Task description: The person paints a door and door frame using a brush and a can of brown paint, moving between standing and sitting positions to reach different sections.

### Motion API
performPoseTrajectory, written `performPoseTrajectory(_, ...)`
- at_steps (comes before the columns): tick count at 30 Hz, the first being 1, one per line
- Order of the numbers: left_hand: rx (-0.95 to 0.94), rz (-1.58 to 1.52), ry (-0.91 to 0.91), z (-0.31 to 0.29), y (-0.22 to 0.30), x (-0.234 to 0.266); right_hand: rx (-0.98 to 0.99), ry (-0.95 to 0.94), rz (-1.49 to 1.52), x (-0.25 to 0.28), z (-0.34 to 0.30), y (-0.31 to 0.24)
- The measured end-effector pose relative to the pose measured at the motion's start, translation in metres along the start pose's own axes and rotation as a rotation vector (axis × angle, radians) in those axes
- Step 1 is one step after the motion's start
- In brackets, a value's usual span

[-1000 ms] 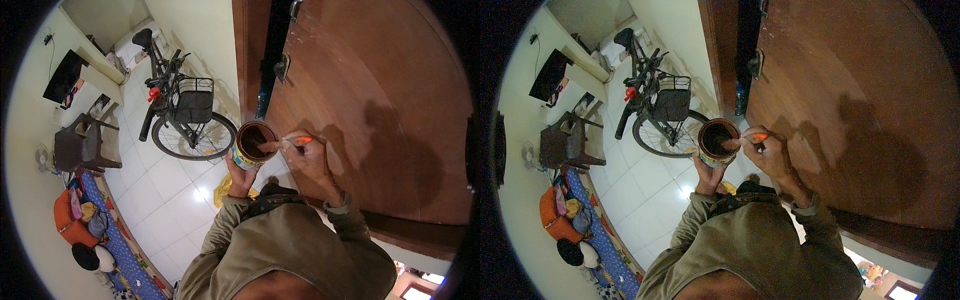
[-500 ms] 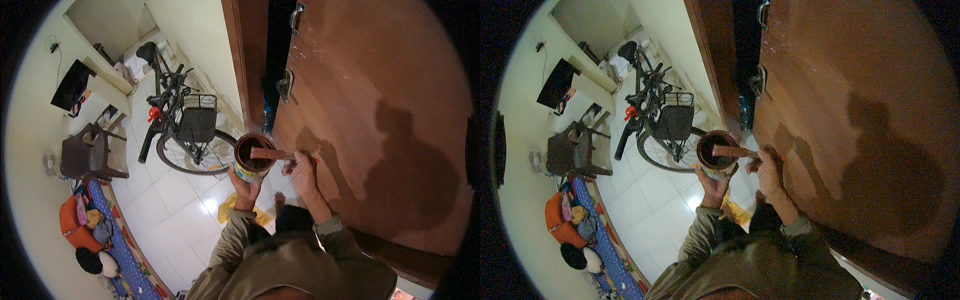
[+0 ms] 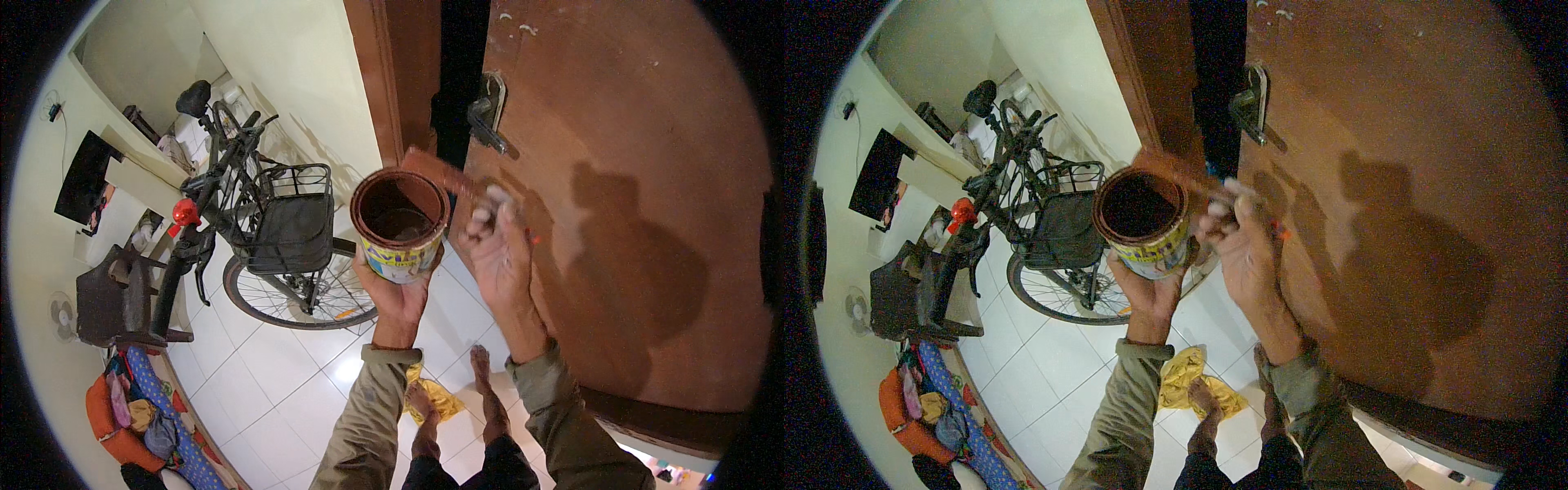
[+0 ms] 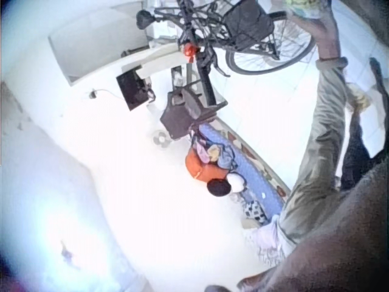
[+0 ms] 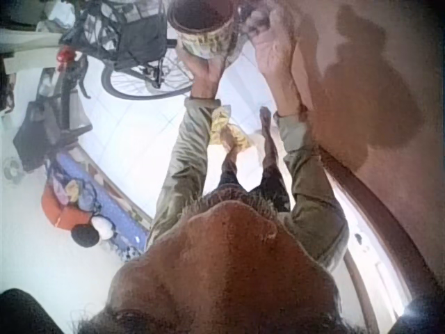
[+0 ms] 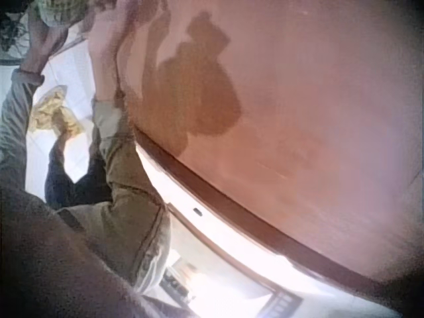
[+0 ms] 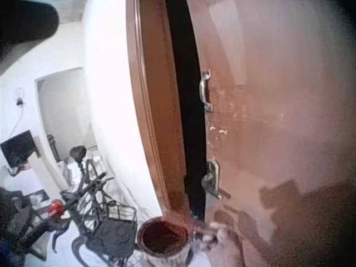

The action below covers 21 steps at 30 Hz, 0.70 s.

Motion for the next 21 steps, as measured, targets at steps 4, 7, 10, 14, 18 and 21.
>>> performPoseTrajectory(4,-0.035,0.069,-0.018,0.008,0.019,0.010,0.324,-0.147,-0.183,-0.019,0.048,-0.005)
performPoseTrajectory(7,-0.071,0.133,0.012,-0.003,0.026,0.014,0.555,-0.134,-0.419,-0.031,0.078,-0.014)
performPoseTrajectory(10,-0.045,0.055,0.035,-0.017,0.034,0.032,0.660,-0.129,-0.578,-0.027,0.094,-0.003)
performPoseTrajectory(14,-0.081,0.057,0.052,-0.043,0.039,0.042,0.581,-0.108,-0.662,0.029,0.096,0.036)
performPoseTrajectory(18,-0.078,0.039,0.106,-0.071,0.048,0.065,0.448,-0.069,-0.654,0.015,0.093,0.036)
performPoseTrajectory(21,-0.015,0.048,0.086,-0.077,0.036,0.076,0.668,-0.181,-0.760,-0.047,0.102,-0.028)
Point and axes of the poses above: each hand's wrist, its own z-axis towards the middle knuckle, its own x-axis out of the back of the hand, y = z × x, the point moved 4 cm from there along z, towards the middle knuckle, and after that the axes turned 3 degrees about -z, right-handed, at the moved point
